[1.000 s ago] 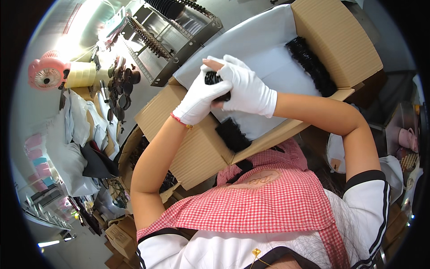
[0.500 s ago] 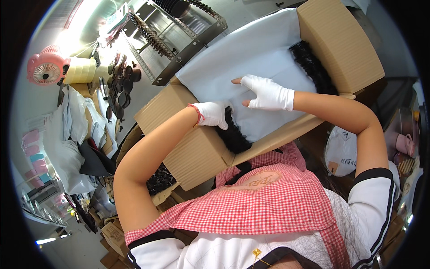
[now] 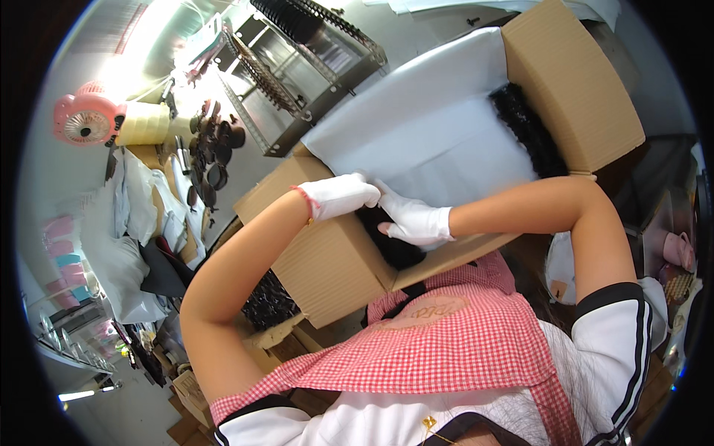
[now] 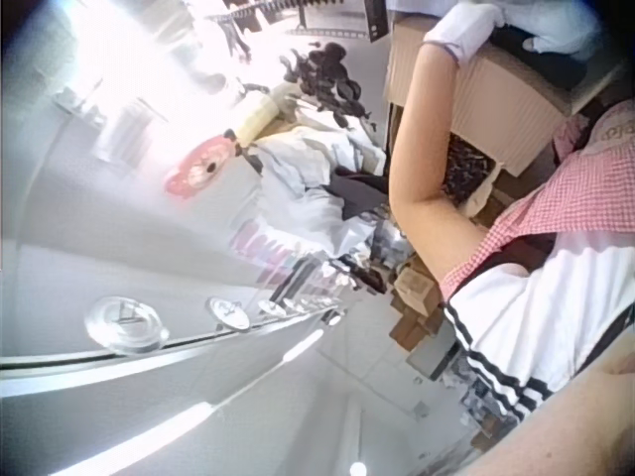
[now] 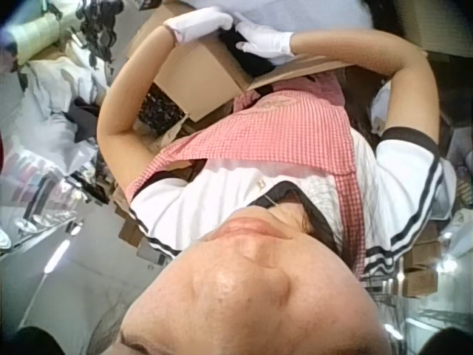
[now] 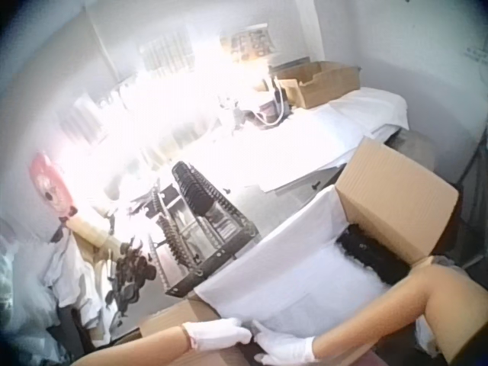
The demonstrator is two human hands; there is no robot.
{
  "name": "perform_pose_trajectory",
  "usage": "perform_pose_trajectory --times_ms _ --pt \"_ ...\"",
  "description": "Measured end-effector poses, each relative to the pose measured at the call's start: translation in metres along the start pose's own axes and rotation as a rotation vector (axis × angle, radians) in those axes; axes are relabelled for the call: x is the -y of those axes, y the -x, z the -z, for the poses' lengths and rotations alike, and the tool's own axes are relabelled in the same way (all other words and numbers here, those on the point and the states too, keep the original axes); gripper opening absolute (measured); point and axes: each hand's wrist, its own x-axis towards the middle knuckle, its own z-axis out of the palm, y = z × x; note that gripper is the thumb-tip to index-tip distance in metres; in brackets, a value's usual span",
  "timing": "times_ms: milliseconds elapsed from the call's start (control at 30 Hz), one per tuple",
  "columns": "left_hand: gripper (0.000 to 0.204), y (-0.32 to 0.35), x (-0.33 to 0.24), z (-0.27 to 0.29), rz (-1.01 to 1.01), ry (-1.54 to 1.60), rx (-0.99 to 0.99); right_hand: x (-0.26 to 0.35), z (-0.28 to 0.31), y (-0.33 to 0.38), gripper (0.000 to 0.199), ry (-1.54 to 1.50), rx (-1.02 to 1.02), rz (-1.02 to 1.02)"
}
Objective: The person repeatedly picks up small black components from a cardboard box and inserts them into slots on a metal rack. They then move the rack to a nearby metal shelving unit and return to continue the process.
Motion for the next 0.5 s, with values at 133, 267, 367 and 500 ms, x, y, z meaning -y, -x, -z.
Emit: perform_pose_trajectory --times_ms 133,267,367,500 --pt "0.035 0.041 0.005 0.057 -0.257 0.157 -0.406 0.021 0.044 -0.007 0.05 0.461 -0.313 0.434" --pt "0.045 0.009 0.021 0.139 -0.269 -0.087 -1.115 0.05 0.103 -0.06 0.034 0.553 -0.691 0.739" --pt "0.07 -0.02 0.033 0.198 0.036 0.017 -1.073 0.066 0.132 -0.113 0.036 0.683 -0.901 0.661" --pt "0.092 -0.051 0.032 0.22 0.071 -0.044 -1.22 0.056 0.146 -0.144 0.046 0.712 -0.741 0.29"
